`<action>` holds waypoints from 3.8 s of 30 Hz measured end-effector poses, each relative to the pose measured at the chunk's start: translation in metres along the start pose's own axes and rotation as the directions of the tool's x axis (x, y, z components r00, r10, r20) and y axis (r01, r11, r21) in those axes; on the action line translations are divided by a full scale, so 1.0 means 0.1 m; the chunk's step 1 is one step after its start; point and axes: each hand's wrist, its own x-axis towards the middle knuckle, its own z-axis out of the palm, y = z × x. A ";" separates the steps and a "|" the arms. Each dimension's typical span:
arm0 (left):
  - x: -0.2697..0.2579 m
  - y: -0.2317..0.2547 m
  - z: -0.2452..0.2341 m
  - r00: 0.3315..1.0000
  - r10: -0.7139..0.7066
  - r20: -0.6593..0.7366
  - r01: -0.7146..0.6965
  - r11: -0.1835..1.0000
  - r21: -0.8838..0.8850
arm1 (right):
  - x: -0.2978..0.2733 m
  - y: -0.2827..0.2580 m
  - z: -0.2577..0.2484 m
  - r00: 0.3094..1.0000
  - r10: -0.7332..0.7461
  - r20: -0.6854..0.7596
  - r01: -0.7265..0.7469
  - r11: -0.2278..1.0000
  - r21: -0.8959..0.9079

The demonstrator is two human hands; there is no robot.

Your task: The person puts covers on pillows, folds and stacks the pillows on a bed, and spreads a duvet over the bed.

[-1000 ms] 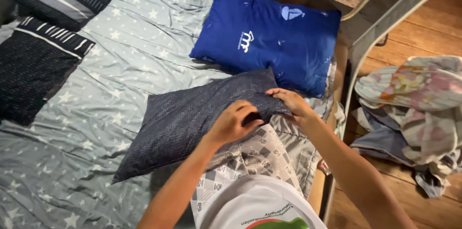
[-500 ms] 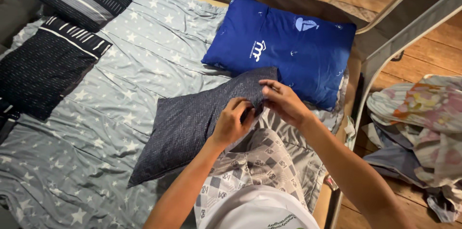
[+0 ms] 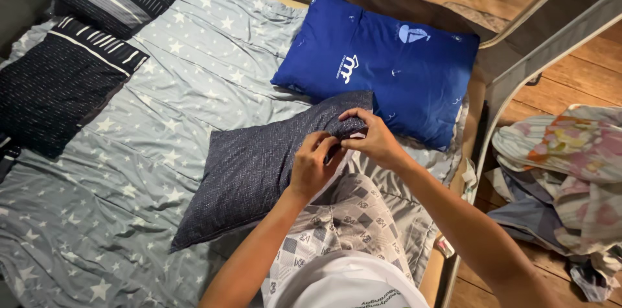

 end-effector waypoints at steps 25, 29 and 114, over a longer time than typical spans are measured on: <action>0.02 0.13 -0.07 0.990 -0.001 -0.141 0.023 0.988 0.153 | 0.16 0.00 0.01 0.999 -0.047 0.007 0.048 0.996 -0.076; 0.01 0.16 -0.04 0.990 -0.061 -0.130 0.076 0.990 0.115 | 0.12 -0.06 0.00 0.999 -0.041 0.015 0.042 0.994 -0.099; -0.17 -2.85 -1.65 0.680 -0.458 -0.572 0.647 0.742 0.176 | 0.99 -0.19 0.23 0.737 -0.444 0.510 0.606 0.099 -0.789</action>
